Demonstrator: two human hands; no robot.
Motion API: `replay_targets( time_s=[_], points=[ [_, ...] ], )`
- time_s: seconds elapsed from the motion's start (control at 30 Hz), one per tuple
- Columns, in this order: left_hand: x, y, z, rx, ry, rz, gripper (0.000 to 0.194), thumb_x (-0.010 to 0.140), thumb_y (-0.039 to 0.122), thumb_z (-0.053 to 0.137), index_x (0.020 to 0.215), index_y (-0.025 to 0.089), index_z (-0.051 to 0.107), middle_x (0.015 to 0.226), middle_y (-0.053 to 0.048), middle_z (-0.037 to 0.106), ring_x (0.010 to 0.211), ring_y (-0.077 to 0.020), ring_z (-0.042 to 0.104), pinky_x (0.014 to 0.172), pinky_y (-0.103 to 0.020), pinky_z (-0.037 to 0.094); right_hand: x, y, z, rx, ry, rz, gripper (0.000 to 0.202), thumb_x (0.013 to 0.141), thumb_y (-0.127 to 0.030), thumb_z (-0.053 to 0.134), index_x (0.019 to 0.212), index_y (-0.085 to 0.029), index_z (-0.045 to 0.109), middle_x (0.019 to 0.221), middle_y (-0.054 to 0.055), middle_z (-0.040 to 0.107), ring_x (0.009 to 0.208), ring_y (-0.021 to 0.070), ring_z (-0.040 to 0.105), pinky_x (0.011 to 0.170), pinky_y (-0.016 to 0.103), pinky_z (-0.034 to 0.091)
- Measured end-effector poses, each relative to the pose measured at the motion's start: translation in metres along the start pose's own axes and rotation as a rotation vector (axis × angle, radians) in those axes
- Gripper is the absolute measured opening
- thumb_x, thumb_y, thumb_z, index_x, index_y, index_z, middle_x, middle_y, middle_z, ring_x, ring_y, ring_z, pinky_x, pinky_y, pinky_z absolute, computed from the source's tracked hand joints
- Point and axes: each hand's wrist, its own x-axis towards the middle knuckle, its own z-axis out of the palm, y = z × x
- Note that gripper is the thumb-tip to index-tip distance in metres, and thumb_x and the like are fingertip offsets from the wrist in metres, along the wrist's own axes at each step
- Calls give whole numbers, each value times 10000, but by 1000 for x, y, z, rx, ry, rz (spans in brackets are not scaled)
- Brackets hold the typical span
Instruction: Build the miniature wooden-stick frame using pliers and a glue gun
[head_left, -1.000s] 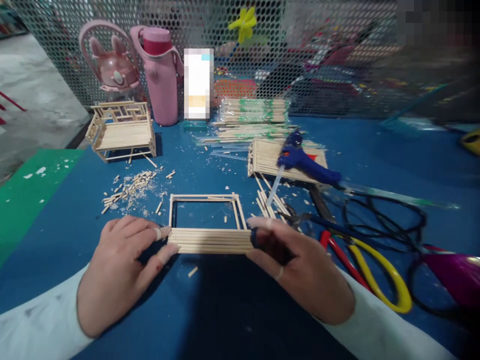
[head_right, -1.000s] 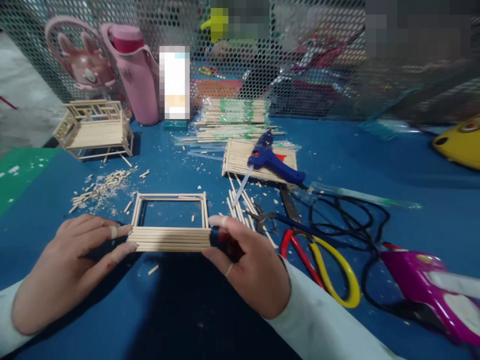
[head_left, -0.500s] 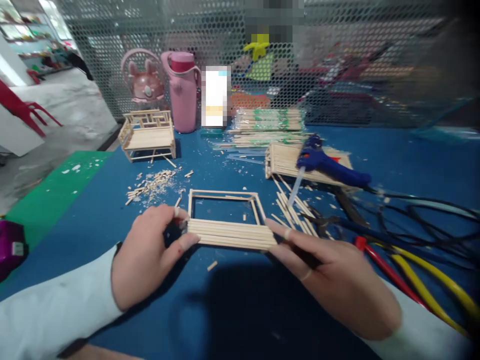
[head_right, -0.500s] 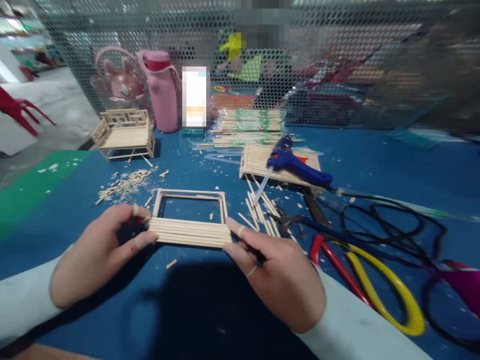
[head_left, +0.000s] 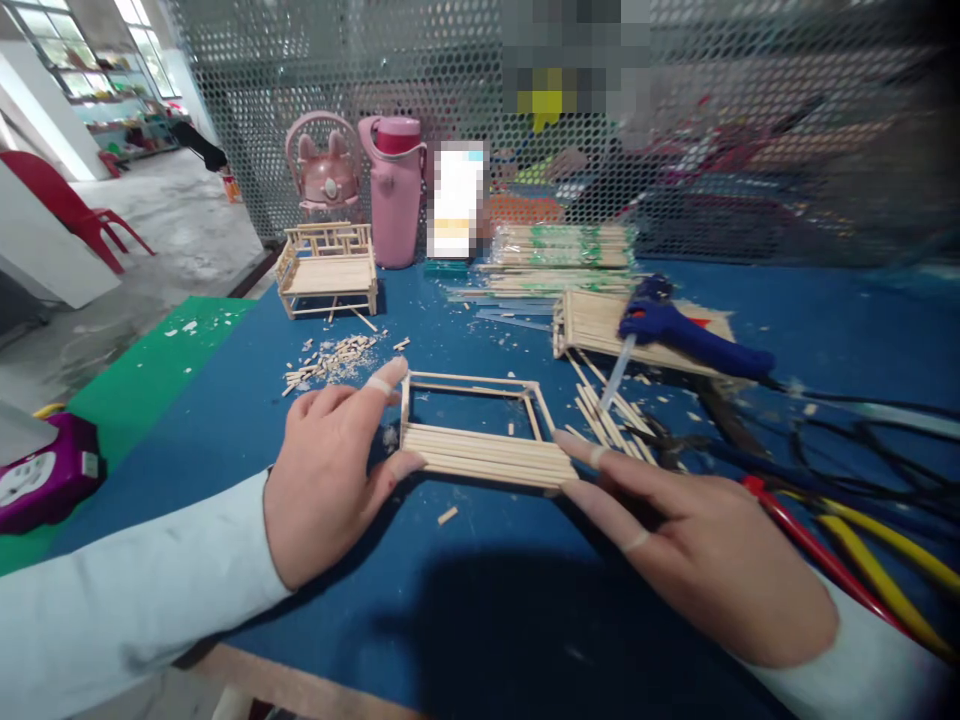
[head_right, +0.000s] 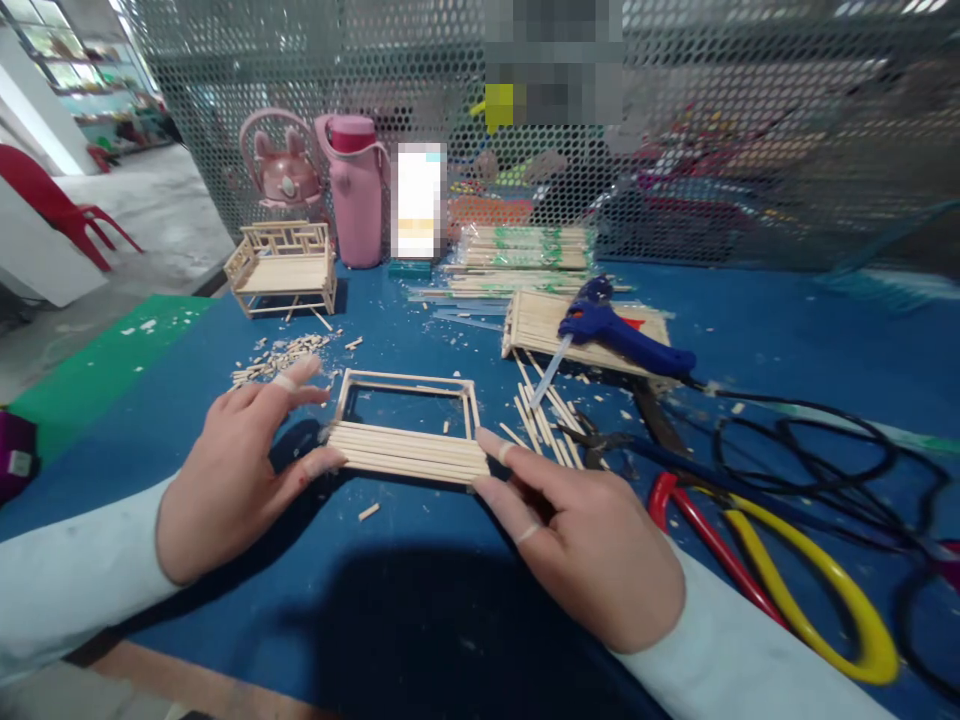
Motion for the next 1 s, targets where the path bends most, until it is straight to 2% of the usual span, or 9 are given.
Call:
replay_targets(
  time_s=[0.27,0.4,0.47,0.57,0.63,0.7,0.77,0.87,1.0],
  points=[
    [2,1,-3,45,-42,119,406,911,290,480,1299,197,403,1047,-58,706,830,-209,586,771,-362,352,-1,1,0,-25,-41,14,379,865,-393,450,1100,-205,679,791,32,751,559,171,674,493,267,510],
    [6,-1,-5,16,-72,113,350,899,305,497,1229,191,465,1002,-32,720,824,-214,577,756,-354,341,-2,2,0,-40,-66,0,387,873,-396,422,1097,-204,672,691,24,722,491,162,628,484,281,486],
    [6,-1,-6,10,-73,109,324,896,319,502,1196,196,495,1023,-26,716,818,-214,571,756,-356,341,-3,0,-1,-73,-24,8,452,846,-442,445,1165,-175,622,659,33,682,495,177,612,467,298,477],
    [5,-1,-6,28,-69,118,315,898,313,498,1193,203,508,1048,-30,708,792,-208,555,743,-357,345,-1,-7,-3,-172,174,-6,651,809,-496,480,1338,-118,432,835,117,668,753,267,655,610,373,521],
    [4,-1,-5,40,-69,134,330,899,303,496,1214,204,494,1026,-31,711,780,-206,544,739,-359,347,3,-15,-1,-215,270,-152,659,812,-476,498,1359,-124,389,1043,182,642,1012,321,601,806,441,494],
    [3,0,-5,44,-64,149,346,899,299,496,1231,203,480,1003,-28,714,771,-206,536,740,-364,351,8,-25,3,-234,211,-349,596,826,-448,510,1320,-125,437,1208,201,592,1153,334,526,928,487,425],
    [3,-1,-5,33,-61,150,325,900,298,494,1211,205,493,1014,-27,710,774,-208,537,748,-372,359,12,-34,10,-243,53,-462,524,859,-409,486,1283,-101,481,1285,195,556,1194,321,504,956,501,402],
    [4,-2,-4,-34,-74,112,262,889,298,501,1134,214,542,1039,-25,701,808,-215,554,779,-392,377,15,-42,19,-245,-121,-458,471,902,-357,435,1272,-73,495,1321,192,528,1217,302,491,991,529,363],
    [6,-6,-2,-269,-32,39,428,828,256,546,1242,184,464,1094,-54,682,953,-221,589,841,-380,411,13,-40,23,-229,-109,-458,531,886,-407,465,1288,-61,481,1334,209,509,1228,312,478,1008,550,334]
  ],
)
